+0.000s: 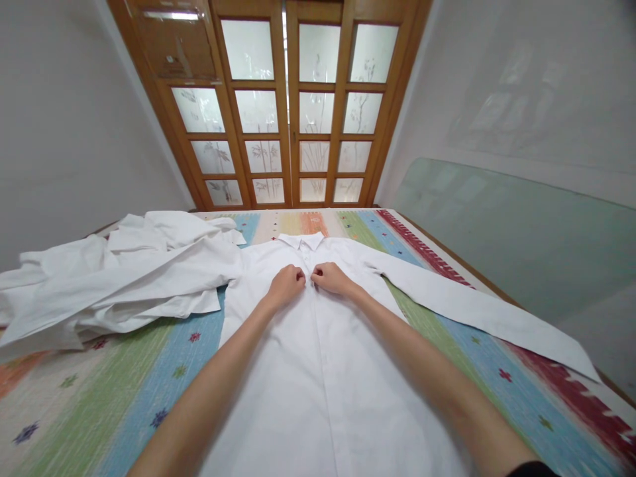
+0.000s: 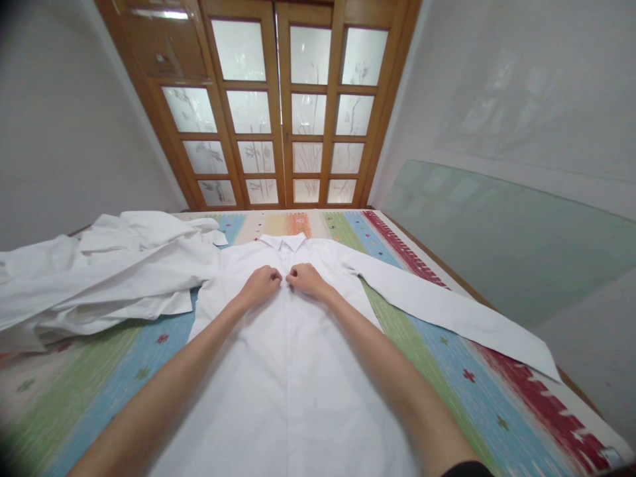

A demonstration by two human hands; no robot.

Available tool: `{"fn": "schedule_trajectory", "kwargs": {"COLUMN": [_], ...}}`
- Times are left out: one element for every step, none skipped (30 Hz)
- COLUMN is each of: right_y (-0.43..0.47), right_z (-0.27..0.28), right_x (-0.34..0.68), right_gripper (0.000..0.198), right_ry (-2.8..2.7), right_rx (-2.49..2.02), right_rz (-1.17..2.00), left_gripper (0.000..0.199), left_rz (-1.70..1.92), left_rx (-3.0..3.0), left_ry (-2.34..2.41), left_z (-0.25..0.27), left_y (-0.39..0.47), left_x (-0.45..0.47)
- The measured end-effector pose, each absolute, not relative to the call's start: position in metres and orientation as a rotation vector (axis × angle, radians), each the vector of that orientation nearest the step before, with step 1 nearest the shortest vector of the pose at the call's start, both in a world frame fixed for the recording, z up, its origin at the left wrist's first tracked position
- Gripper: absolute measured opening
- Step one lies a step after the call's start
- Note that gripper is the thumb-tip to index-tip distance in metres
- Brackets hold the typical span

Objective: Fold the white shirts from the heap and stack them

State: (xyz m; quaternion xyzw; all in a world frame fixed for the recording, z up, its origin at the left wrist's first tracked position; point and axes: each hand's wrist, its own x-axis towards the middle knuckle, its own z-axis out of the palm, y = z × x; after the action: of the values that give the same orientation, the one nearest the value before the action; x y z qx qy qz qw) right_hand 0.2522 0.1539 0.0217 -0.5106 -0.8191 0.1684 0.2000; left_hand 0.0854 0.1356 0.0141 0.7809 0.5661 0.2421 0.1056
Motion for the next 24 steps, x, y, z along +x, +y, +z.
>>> {"fn": "schedule_trajectory", "kwargs": {"right_y": [0.155,0.155,0.156,0.156,0.157,0.157,0.158,0.159,0.159,0.160,0.160,0.161,0.161,0.161,0.161,0.161,0.161,0.161,0.161,0.161,0.162,0.162,0.163,0.163], "right_z": [0.021,0.020,0.019,0.018,0.017,0.016,0.015,0.014,0.014,0.013,0.013,0.012,0.012,0.011,0.011,0.010,0.010,0.010,0.009,0.008,0.008,0.007,0.006,0.005], "right_x": [0.255,0.257,0.259,0.260,0.261,0.262,0.264,0.265,0.266,0.267,0.268,0.269,0.269,0.269,0.270,0.270,0.269,0.269,0.269,0.269,0.269,0.270,0.270,0.270], "right_gripper": [0.018,0.018,0.018,0.017,0.016,0.015,0.015,0.014,0.014,0.015,0.015,0.015,0.014,0.014,0.014,0.014,0.014,0.014,0.013,0.013,0.013,0.013,0.013,0.013], "right_ry": [-2.274,-2.257,-2.241,-2.227,-2.214,-2.204,-2.194,-2.183,-2.171,-2.159,-2.145,-2.133,-2.121,-2.113,-2.107,-2.103,-2.099,-2.097,-2.097,-2.096,-2.096,-2.095,-2.094,-2.091], "right_rx": [-1.390,-1.359,-1.335,-1.317,-1.302,-1.287,-1.272,-1.255,-1.236,-1.218,-1.203,-1.192,-1.186,-1.182,-1.178,-1.174,-1.170,-1.164,-1.158,-1.149,-1.141,-1.135,-1.129,-1.126], "right_rz": [0.512,0.542,0.562,0.576,0.588,0.606,0.628,0.656,0.687,0.718,0.744,0.765,0.779,0.788,0.793,0.797,0.799,0.802,0.804,0.806,0.808,0.809,0.810,0.812], "left_gripper": [0.018,0.016,0.015,0.014,0.014,0.013,0.013,0.012,0.011,0.010,0.010,0.009,0.009,0.009,0.010,0.012,0.015,0.017,0.018,0.018,0.019,0.019,0.018,0.018], "left_rz": [0.721,0.731,0.741,0.749,0.757,0.765,0.773,0.783,0.794,0.806,0.816,0.825,0.833,0.839,0.841,0.841,0.839,0.837,0.836,0.836,0.837,0.835,0.831,0.824], "left_rx": [2.320,2.337,2.350,2.360,2.368,2.372,2.374,2.374,2.373,2.371,2.369,2.367,2.367,2.366,2.367,2.371,2.377,2.383,2.387,2.389,2.388,2.388,2.392,2.405], "left_ry": [1.666,1.658,1.639,1.612,1.587,1.569,1.559,1.556,1.556,1.554,1.550,1.545,1.546,1.551,1.557,1.562,1.566,1.569,1.570,1.573,1.580,1.589,1.600,1.610], "left_z": [0.014,0.014,0.013,0.012,0.012,0.011,0.010,0.009,0.008,0.007,0.007,0.007,0.006,0.006,0.006,0.007,0.007,0.007,0.008,0.008,0.008,0.008,0.008,0.008], "left_y": [0.134,0.133,0.132,0.131,0.130,0.129,0.129,0.129,0.129,0.129,0.129,0.129,0.129,0.129,0.129,0.129,0.128,0.128,0.127,0.127,0.126,0.126,0.125,0.125], "left_x": [0.087,0.088,0.089,0.089,0.090,0.090,0.091,0.091,0.092,0.092,0.092,0.092,0.092,0.092,0.092,0.092,0.092,0.093,0.093,0.093,0.093,0.094,0.094,0.095]}}
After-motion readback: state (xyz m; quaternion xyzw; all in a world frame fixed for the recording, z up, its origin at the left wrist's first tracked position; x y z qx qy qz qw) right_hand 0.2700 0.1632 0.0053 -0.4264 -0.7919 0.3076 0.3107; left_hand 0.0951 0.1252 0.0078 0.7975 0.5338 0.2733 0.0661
